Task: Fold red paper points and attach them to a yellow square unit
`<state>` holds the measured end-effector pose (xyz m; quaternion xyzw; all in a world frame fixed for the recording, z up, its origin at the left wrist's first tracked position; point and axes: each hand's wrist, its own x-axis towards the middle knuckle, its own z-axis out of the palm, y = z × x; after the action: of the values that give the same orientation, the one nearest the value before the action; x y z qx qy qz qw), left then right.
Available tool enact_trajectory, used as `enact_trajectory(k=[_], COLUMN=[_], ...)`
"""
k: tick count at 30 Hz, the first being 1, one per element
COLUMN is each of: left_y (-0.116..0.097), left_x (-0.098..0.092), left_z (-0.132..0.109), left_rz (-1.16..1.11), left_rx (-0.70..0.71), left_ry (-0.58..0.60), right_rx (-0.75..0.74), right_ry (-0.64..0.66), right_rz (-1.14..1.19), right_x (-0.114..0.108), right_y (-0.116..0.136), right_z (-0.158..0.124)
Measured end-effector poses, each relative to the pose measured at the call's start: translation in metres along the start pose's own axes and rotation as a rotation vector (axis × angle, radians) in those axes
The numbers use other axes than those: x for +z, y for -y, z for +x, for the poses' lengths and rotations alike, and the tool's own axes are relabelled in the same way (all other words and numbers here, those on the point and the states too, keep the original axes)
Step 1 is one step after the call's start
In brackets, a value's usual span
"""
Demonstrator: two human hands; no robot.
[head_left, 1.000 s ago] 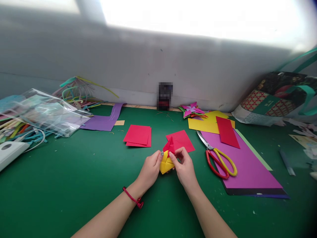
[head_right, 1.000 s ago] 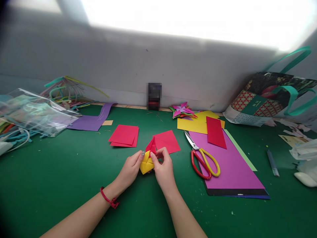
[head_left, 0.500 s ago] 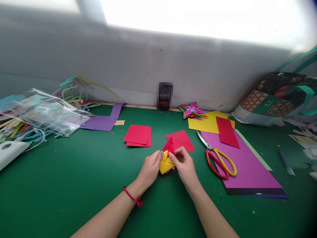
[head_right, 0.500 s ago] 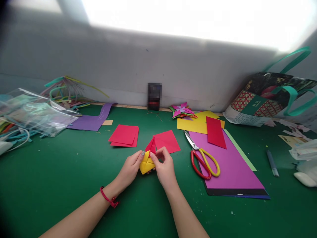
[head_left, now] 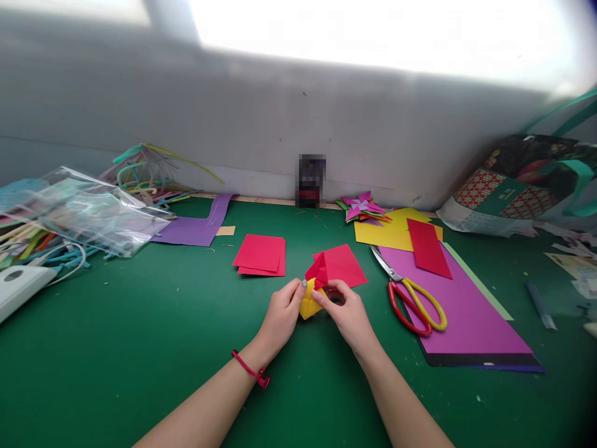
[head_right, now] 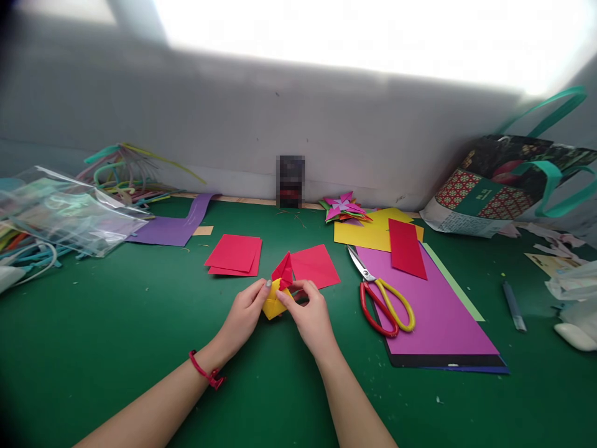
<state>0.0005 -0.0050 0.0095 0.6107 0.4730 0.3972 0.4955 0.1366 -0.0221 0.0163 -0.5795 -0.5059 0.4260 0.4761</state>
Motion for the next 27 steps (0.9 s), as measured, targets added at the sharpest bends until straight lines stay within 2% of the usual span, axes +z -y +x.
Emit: enact_trajectory(k=[10,14,19,23,25,27], left_y=[-0.0051,-0.0079,-0.0042,-0.0021,-0.0015,-0.0016], left_x=[-0.0011,0.0001,-0.0008,-0.0028,-0.0035,-0.0034], left_z=[-0.0001,0.0006,0.0012,0.0038,0.0057,0.0063], left_rz=[-0.093,-0.182,-0.16,-0.215,-0.279,-0.329], left_rx=[-0.025,-0.019,-0.009,-0.006,-0.03,-0.05], left_ry=[0.006,0.046,0.008,-0.008,-0.022,-0.028], right_rx=[-0.008,-0.014,-0.031,-0.037,-0.041,-0.087], right_ry=[0.036,0.036,0.028,0.084,0.05,-0.101], right_rz=[0.161,0.144,0.097,0.108,0.122,0.114], right_x=[-0.0019,-0.001,-0.0008,0.0,-0.0003,-0.0019], right_y=[0.0045,0.0035,0.0036,0.0048,0.005,0.0052], right_z=[0.0005,-0.0002,-0.0004,-0.001,-0.0009,-0.0007])
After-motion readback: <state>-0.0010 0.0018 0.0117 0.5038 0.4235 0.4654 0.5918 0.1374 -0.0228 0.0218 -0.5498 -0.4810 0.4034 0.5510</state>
